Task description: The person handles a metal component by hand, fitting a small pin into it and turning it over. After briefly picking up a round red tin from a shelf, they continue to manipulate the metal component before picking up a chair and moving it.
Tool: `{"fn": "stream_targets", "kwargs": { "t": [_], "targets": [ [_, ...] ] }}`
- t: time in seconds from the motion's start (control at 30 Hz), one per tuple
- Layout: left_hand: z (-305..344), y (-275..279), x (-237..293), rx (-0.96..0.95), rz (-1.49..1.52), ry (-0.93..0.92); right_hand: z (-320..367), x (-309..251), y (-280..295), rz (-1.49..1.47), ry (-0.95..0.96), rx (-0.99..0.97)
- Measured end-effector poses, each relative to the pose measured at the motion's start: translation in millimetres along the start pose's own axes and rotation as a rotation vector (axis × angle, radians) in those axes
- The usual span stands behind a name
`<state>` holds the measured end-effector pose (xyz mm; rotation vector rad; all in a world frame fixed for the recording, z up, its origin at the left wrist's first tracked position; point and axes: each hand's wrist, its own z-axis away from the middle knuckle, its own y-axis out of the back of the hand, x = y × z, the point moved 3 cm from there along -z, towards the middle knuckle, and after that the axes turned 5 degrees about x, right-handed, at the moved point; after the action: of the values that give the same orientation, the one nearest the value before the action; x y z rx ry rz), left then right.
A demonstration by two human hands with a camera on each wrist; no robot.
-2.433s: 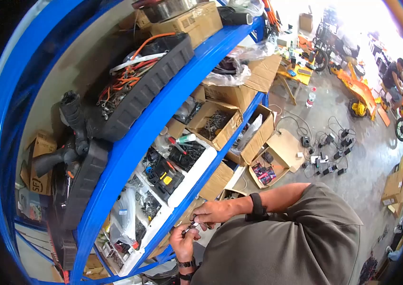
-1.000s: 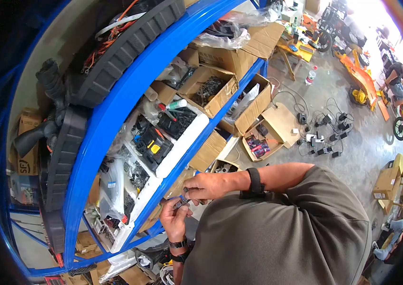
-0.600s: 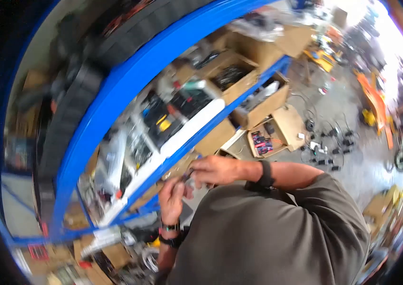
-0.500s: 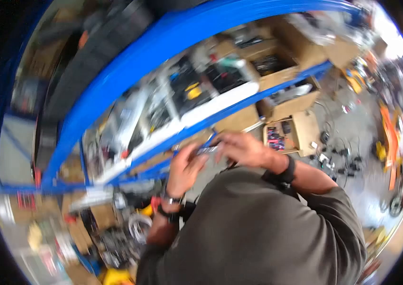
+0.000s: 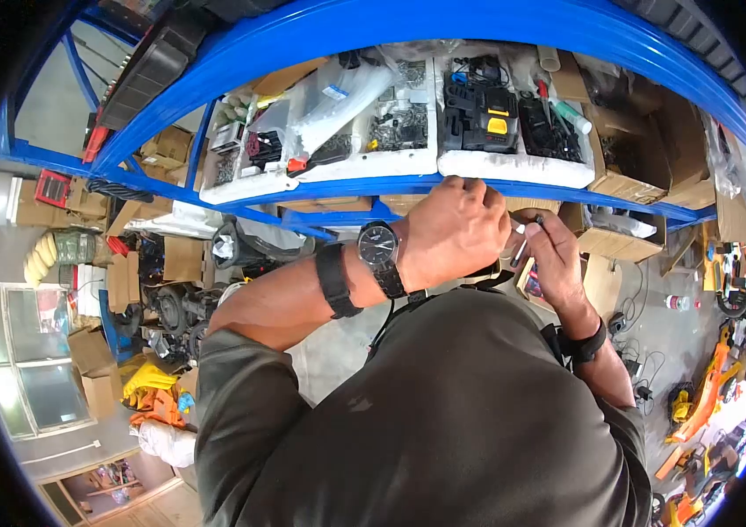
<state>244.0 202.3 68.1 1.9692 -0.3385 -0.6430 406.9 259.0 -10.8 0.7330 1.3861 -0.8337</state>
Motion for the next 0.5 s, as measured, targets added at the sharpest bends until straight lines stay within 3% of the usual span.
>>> {"fn": "stream_targets", "kwargs": {
  "t": [0.5],
  "targets": [
    [2.7, 7.4, 2.4, -0.059, 0.028, -0.133, 1.6, 3.0, -8.8, 0.050, 0.006, 0.015]
  ]
}}
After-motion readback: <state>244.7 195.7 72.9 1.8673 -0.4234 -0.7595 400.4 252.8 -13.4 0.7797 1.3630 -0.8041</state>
